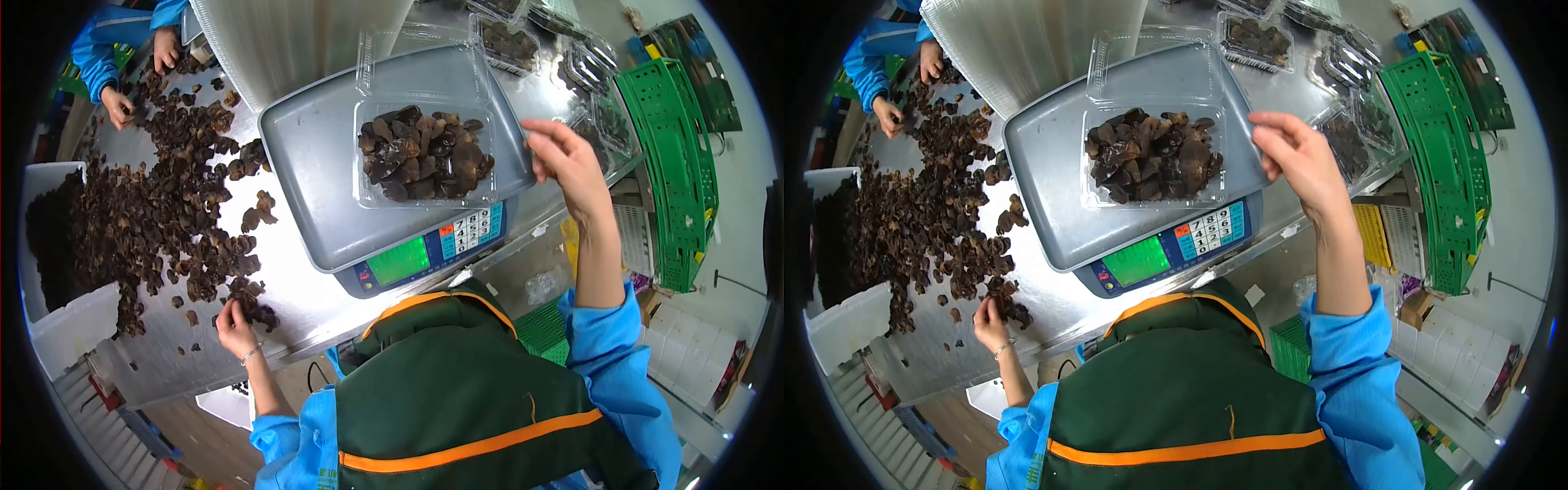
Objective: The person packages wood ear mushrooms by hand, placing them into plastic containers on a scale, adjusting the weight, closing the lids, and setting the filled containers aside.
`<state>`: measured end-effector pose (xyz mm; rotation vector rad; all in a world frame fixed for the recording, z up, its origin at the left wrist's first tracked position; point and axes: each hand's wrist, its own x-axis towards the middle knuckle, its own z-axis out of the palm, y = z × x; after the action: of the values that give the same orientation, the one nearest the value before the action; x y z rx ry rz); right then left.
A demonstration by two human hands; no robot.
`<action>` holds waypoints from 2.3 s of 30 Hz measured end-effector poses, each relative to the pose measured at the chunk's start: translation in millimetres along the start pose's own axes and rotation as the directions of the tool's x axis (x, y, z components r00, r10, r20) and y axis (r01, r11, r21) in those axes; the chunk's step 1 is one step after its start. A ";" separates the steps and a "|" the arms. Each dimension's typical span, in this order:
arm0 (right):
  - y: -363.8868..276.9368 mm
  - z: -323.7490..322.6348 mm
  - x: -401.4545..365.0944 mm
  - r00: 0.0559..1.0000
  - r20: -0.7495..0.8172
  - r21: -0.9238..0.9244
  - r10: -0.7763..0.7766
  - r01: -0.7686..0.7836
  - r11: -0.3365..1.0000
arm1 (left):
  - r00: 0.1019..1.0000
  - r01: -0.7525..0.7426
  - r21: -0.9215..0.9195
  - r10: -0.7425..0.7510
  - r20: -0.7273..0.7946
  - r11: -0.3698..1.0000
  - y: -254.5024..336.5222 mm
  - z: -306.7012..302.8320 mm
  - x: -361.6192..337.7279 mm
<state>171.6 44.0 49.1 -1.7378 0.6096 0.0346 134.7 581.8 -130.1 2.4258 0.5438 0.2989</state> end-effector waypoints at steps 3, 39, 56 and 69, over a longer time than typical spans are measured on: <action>-21.2 6.0 4.1 0.995 0.006 -0.002 -0.098 0.098 0.995 | 0.957 0.286 -0.336 -0.283 0.060 0.897 6.9 -13.4 12.0; 50.2 19.2 -9.9 0.944 0.314 0.346 0.101 -0.213 0.914 | 0.490 0.568 -0.446 0.151 0.858 0.691 300.2 56.7 -13.2; 77.8 -210.4 178.0 0.953 -0.222 0.914 0.205 0.130 0.384 | 0.356 -0.922 0.352 0.718 0.598 0.164 452.7 9.5 228.2; -4.2 -60.7 43.4 0.877 0.411 0.691 -0.251 -0.119 0.713 | 0.479 -0.875 -0.013 0.870 0.117 0.484 532.5 -29.2 100.9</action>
<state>192.7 -27.5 54.3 -0.9316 0.1336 0.1584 378.8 260.2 232.6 2.5403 -0.8482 0.5637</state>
